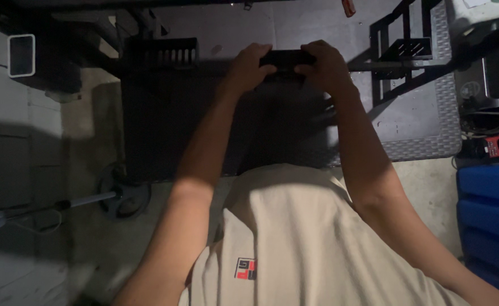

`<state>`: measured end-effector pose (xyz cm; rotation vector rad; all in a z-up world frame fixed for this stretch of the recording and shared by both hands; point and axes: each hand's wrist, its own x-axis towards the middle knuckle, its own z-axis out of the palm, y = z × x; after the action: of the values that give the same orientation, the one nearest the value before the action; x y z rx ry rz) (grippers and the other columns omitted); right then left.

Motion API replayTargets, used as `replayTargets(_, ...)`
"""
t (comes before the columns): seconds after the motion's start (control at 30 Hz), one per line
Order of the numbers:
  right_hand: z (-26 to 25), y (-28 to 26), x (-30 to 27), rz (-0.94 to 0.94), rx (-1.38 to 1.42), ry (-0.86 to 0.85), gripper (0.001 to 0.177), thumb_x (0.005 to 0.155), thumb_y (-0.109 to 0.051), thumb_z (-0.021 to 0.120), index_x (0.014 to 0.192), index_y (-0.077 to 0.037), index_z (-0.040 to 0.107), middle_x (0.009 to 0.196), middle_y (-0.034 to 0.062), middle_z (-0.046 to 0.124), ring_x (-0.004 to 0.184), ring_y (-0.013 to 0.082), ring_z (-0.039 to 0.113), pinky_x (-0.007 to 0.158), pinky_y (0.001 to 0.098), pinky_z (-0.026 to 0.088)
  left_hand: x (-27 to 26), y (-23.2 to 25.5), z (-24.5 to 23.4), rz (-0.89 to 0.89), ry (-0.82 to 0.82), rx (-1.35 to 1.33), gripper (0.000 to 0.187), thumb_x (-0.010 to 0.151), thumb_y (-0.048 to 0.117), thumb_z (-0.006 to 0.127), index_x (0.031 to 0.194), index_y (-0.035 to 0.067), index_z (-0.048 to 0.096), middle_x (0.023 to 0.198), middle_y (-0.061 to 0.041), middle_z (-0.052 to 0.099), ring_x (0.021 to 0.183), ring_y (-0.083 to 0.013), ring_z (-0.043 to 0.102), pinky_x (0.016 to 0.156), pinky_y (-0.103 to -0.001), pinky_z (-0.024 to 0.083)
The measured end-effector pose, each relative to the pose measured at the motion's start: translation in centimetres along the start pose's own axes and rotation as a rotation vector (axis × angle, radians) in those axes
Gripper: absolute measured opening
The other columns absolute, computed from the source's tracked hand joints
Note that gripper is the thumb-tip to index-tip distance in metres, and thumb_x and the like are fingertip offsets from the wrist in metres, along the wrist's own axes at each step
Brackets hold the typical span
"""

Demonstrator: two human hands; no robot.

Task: The person assembles a black metal shelving unit by attaching side panels and slotted supports using screws. They pick up small metal parts and screws, align them on the frame, and tighten them by hand or with a screwdriver. The unit is gradually built up with multiple supports and panels added in sequence.

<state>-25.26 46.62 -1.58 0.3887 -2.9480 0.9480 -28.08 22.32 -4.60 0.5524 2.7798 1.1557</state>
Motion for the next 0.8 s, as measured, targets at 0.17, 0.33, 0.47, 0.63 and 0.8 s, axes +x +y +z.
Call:
replayTargets(0.17,1.2,1.4,0.5,0.048,-0.008,-0.008,0.048,0.085,-0.025,0.084,0.126,-0.003,0.070,0.122,0.0143,0.068,0.113,0.0338,0.065,0.101,0.0461,0.048,-0.2,1.0,0.5,-0.130,-0.014,0.025,0.055,0.087,0.022,0.078,0.136,0.006,0.061,0.134,-0.015,0.062,0.125,-0.0333,0.057,0.105,-0.045,0.044)
replayTargets(0.33,2.4,2.6,0.7,-0.015,0.021,0.058,0.054,0.083,-0.026,0.087,0.128,-0.003,0.069,0.122,0.0155,0.067,0.116,0.0372,0.063,0.101,0.0447,0.048,0.0,0.9,0.1,-0.147,-0.044,-0.005,0.054,0.088,0.021,0.080,0.136,0.006,0.062,0.134,-0.015,0.063,0.125,-0.0337,0.059,0.106,-0.043,0.047)
replayTargets(0.47,2.5,2.3,0.7,0.066,-0.053,0.013,0.052,0.084,-0.025,0.086,0.128,-0.003,0.069,0.127,0.0156,0.066,0.119,0.0366,0.062,0.102,0.0467,0.047,0.2,0.9,0.8,-0.157,0.006,0.025,0.056,0.084,0.021,0.082,0.134,0.006,0.063,0.133,-0.015,0.064,0.124,-0.0328,0.061,0.105,-0.043,0.047)
replayTargets(0.63,2.4,1.1,1.1,0.067,-0.054,-0.007,0.055,0.083,-0.019,0.084,0.134,-0.003,0.066,0.139,0.0161,0.062,0.122,0.0365,0.061,0.104,0.0461,0.048,-0.5,1.5,0.9,-0.099,0.020,0.098,0.054,0.092,0.023,0.077,0.141,0.006,0.059,0.138,-0.012,0.063,0.128,-0.0302,0.061,0.109,-0.041,0.049)
replayTargets(0.8,0.9,-1.5,0.5,0.046,-0.088,-0.042,0.048,0.082,-0.012,0.082,0.128,-0.002,0.069,0.135,0.0185,0.063,0.119,0.0401,0.062,0.101,0.0476,0.049,-0.9,4.2,0.1,-0.236,-0.052,0.232,0.066,0.087,0.024,0.078,0.146,0.010,0.051,0.146,-0.014,0.051,0.133,-0.0316,0.051,0.110,-0.045,0.043)
